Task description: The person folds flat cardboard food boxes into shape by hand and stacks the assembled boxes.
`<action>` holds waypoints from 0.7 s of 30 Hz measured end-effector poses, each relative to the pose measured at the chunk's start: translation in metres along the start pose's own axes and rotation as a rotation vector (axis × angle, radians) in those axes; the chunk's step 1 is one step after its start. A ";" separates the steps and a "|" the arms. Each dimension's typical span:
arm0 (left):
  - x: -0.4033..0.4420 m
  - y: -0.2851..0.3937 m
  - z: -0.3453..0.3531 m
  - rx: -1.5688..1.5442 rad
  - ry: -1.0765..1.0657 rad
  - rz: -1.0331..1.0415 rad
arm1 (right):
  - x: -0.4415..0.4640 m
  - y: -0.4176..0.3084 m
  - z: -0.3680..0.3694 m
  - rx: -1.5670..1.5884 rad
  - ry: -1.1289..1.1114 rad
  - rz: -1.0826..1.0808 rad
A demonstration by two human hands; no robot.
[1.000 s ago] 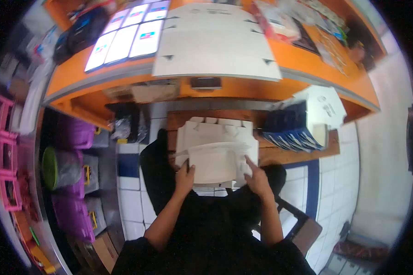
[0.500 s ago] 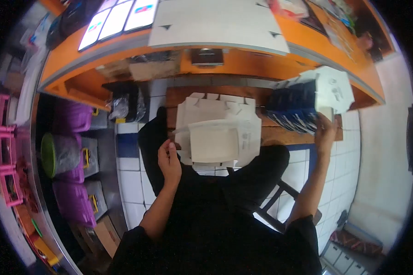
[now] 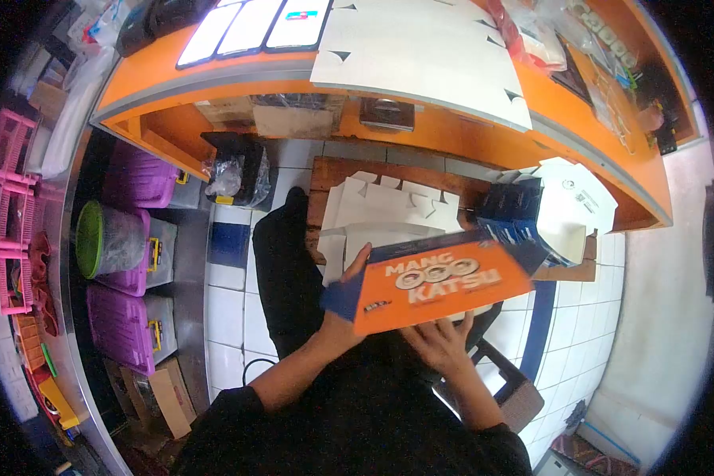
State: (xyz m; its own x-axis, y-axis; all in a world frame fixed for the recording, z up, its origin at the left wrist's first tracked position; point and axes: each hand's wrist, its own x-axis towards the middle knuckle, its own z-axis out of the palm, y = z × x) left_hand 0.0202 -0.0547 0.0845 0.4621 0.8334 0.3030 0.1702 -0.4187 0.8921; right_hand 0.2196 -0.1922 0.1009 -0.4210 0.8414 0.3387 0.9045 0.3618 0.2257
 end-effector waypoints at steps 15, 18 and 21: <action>0.010 -0.061 0.005 0.468 0.184 -0.352 | 0.038 0.021 0.093 1.542 0.200 1.292; 0.002 -0.079 0.009 0.458 0.221 -0.333 | 0.037 0.016 0.106 1.572 0.204 1.317; -0.005 -0.096 0.012 0.219 0.238 -0.416 | 0.042 0.018 0.101 1.537 0.130 1.340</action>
State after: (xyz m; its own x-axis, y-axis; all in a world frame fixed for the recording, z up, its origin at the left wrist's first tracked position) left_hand 0.0125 -0.0228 -0.0067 0.1102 0.9935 0.0288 0.4872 -0.0793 0.8697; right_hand 0.2253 -0.1096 0.0266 0.4806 0.8115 -0.3323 -0.1409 -0.3025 -0.9427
